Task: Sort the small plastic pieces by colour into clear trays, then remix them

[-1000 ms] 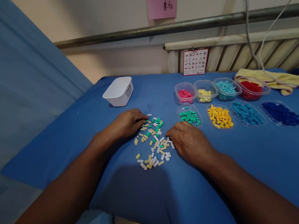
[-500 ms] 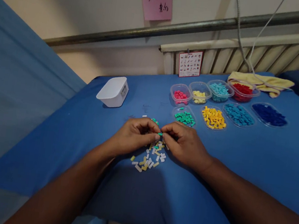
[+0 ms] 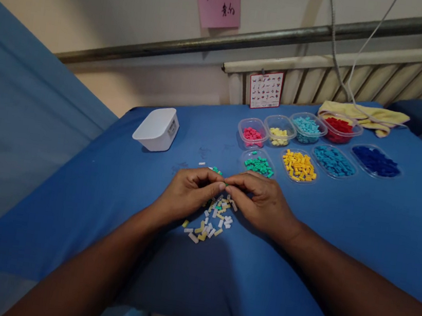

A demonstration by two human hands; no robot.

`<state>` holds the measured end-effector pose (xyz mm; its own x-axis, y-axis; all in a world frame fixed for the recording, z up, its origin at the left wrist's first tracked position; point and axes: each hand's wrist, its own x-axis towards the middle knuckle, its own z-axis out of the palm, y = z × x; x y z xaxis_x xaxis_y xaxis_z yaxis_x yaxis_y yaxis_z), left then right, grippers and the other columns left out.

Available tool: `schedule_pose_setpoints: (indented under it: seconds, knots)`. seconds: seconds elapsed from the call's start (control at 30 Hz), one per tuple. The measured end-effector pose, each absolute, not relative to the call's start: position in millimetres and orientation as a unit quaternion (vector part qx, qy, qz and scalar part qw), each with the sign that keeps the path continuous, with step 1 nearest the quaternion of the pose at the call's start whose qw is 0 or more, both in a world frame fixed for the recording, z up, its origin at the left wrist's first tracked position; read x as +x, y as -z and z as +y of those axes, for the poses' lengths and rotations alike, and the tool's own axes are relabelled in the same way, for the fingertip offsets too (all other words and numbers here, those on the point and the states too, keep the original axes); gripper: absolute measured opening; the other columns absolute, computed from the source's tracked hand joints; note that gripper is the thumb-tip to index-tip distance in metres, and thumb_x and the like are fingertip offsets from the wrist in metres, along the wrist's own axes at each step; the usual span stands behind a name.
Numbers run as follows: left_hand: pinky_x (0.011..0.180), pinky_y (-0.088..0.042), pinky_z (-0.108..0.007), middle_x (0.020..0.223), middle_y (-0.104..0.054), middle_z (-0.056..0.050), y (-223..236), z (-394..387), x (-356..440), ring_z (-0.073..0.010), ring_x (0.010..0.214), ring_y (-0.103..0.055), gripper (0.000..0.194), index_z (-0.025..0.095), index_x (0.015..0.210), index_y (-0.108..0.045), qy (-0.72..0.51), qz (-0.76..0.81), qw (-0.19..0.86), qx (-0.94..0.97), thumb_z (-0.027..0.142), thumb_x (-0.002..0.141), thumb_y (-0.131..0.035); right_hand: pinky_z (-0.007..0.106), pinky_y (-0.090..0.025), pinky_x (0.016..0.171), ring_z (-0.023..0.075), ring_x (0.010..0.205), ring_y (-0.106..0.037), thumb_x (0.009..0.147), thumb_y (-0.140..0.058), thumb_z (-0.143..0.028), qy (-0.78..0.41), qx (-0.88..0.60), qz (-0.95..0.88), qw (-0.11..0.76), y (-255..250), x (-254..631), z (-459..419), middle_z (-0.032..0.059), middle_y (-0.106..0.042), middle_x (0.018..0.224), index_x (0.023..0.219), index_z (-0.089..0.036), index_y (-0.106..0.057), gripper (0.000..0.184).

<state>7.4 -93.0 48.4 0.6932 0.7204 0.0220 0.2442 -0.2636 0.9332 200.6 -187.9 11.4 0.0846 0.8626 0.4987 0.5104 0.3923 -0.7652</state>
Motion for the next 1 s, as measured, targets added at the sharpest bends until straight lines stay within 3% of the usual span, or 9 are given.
schedule_pose_setpoints:
  seconds: [0.23,0.37,0.53,0.7,0.83,1.0]
  knots:
    - [0.088,-0.055,-0.033,0.102,-0.081,-0.006,-56.1,-59.2,-15.6,-0.0198,0.095,-0.073,0.022,0.020,0.106,-0.084,-0.315,0.338,0.339,0.819,0.037,0.099,-0.071,0.042,-0.062,0.088,0.0266,0.094,-0.079,0.101,-0.068,-0.028,-0.023,-0.581,-0.656,0.481,-11.5,241.4,-172.8,0.0067,-0.084,0.105,0.109,-0.027,-0.084,0.017]
    - [0.078,-0.055,-0.032,0.097,-0.079,-0.006,-65.7,-37.8,-39.5,-0.0196,0.086,-0.072,0.024,0.018,0.105,-0.082,-0.221,0.382,0.352,0.825,0.038,0.097,-0.070,0.047,-0.063,0.094,0.0314,0.101,-0.081,0.099,-0.069,-0.028,0.027,-0.627,-0.623,0.466,3.4,268.3,-155.8,0.0082,-0.085,0.107,0.109,-0.026,-0.085,0.019]
    - [0.081,-0.054,-0.030,0.107,-0.079,-0.005,-72.0,-43.6,-43.4,-0.0183,0.090,-0.073,0.019,0.022,0.102,-0.084,-0.092,0.334,0.329,0.879,0.031,0.096,-0.068,0.050,-0.063,0.098,0.0324,0.108,-0.081,0.100,-0.067,-0.029,0.048,-0.633,-0.621,0.460,14.1,273.4,-150.1,0.0092,-0.085,0.114,0.114,-0.025,-0.084,0.022]
    - [0.068,-0.043,-0.032,0.098,-0.079,-0.006,-76.6,-59.5,-32.2,-0.0202,0.080,-0.068,0.025,0.022,0.096,-0.082,0.008,0.372,0.193,0.908,0.041,0.100,-0.067,0.051,-0.063,0.096,0.0322,0.105,-0.080,0.102,-0.065,-0.026,0.058,-0.595,-0.658,0.459,8.6,261.9,-156.9,0.0108,-0.085,0.111,0.112,-0.024,-0.083,0.021]
    - [0.065,-0.033,-0.034,0.100,-0.079,-0.008,-76.9,-68.4,-24.9,-0.0243,0.083,-0.068,0.027,0.023,0.094,-0.081,0.045,0.390,0.103,0.914,0.044,0.101,-0.064,0.051,-0.063,0.095,0.0312,0.103,-0.079,0.102,-0.063,-0.021,0.053,-0.553,-0.693,0.458,1.3,246.1,-163.8,0.0102,-0.084,0.109,0.111,-0.025,-0.082,0.021]
    - [0.065,-0.029,-0.035,0.098,-0.079,-0.008,-74.0,-73.8,-20.2,-0.0248,0.081,-0.066,0.025,0.022,0.092,-0.077,0.045,0.364,0.088,0.926,0.040,0.101,-0.063,0.049,-0.064,0.094,0.0294,0.103,-0.079,0.102,-0.062,-0.015,0.020,-0.511,-0.736,0.443,-6.1,226.3,-173.6,0.0089,-0.084,0.110,0.112,-0.025,-0.080,0.023]
